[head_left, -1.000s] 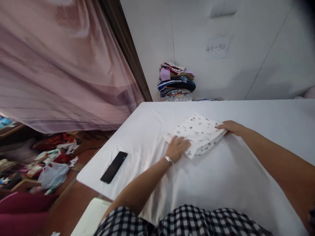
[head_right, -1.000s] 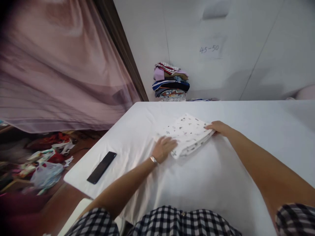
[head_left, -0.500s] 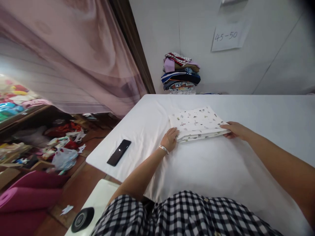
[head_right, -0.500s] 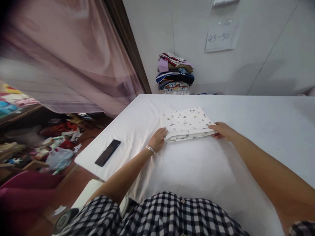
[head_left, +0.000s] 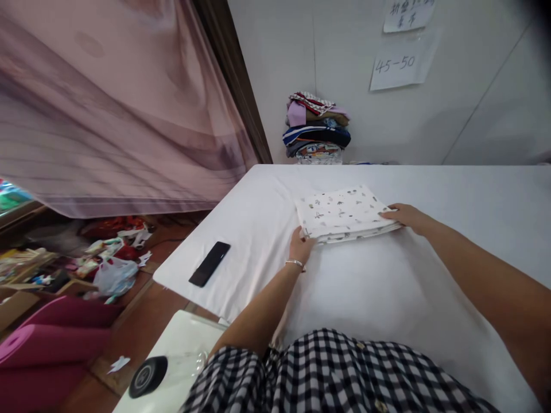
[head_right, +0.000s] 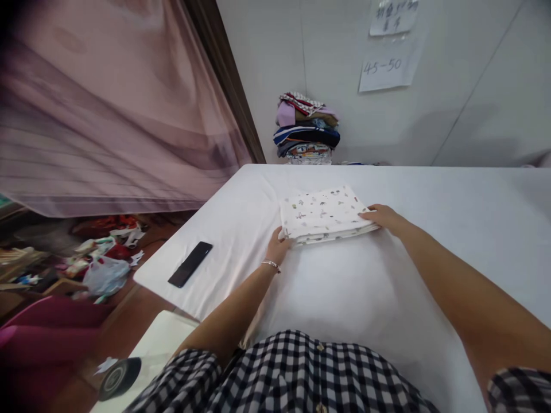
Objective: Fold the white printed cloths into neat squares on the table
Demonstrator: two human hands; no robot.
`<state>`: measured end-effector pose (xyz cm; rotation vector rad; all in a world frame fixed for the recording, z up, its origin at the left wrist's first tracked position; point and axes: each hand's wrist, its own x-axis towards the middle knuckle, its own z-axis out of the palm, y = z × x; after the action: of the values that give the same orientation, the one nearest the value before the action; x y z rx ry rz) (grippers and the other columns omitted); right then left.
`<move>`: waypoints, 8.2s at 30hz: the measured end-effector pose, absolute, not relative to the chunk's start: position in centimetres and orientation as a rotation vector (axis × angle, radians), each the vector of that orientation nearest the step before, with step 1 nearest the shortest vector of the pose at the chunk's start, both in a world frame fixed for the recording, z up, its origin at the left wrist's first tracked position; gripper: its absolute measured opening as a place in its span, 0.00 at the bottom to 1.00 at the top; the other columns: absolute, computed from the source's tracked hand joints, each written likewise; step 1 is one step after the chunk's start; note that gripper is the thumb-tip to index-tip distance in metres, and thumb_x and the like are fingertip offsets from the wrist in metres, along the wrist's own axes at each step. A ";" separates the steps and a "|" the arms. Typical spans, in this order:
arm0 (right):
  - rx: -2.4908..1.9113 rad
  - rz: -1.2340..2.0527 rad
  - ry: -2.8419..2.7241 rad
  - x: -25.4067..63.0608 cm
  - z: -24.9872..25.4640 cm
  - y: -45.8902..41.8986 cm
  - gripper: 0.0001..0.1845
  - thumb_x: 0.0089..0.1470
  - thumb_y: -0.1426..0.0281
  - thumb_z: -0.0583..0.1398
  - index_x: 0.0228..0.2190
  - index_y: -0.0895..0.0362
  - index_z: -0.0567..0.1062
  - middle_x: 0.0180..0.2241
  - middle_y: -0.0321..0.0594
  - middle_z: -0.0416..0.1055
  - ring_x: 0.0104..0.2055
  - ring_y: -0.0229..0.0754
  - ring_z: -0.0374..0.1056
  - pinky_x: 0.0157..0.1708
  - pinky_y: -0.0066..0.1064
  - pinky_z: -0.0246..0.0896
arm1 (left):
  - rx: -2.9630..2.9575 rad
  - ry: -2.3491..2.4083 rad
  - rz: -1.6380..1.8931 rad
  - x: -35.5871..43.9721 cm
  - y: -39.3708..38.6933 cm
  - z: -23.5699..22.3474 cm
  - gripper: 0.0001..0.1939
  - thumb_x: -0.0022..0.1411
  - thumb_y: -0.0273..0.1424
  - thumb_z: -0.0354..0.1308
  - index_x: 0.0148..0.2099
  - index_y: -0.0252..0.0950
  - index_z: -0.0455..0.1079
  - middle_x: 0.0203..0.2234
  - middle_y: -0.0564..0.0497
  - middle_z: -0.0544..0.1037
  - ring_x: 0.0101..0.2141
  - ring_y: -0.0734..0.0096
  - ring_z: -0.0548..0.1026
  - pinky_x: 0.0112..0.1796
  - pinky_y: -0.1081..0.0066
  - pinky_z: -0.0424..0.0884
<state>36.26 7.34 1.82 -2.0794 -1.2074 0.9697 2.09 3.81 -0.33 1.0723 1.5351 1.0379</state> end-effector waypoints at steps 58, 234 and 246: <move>-1.270 -0.022 -2.324 28.2 -1.3 0.7 0.18 0.60 0.68 0.48 0.41 0.48 0.76 0.42 0.43 0.75 0.45 0.52 0.69 0.44 0.48 0.65 | 1.253 1.580 1.221 0.7 -0.6 -1.4 0.12 0.52 0.24 0.59 0.38 0.37 0.62 0.49 0.47 0.70 0.27 0.79 0.72 0.29 0.76 0.68; -1.751 1.571 -0.858 34.7 3.9 0.4 0.09 0.51 0.63 0.62 0.31 0.57 0.73 0.36 0.46 0.76 0.32 0.41 0.73 0.30 0.31 0.72 | 0.843 1.435 0.991 -0.8 2.3 2.3 0.28 0.52 0.25 0.65 0.54 0.32 0.61 0.24 0.55 0.71 0.20 0.80 0.69 0.26 0.73 0.74; -1.633 1.576 -0.776 32.0 1.2 -2.8 0.05 0.54 0.68 0.61 0.30 0.57 0.72 0.30 0.42 0.75 0.27 0.38 0.73 0.27 0.28 0.72 | 1.792 1.986 0.522 -4.3 3.5 2.6 0.22 0.57 0.31 0.55 0.54 0.35 0.65 0.40 0.44 0.76 0.38 0.61 0.75 0.39 0.64 0.71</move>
<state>32.01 -2.76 1.16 -1.6329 -0.7759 1.5764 -4.30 3.50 2.57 1.7922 1.9857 0.5221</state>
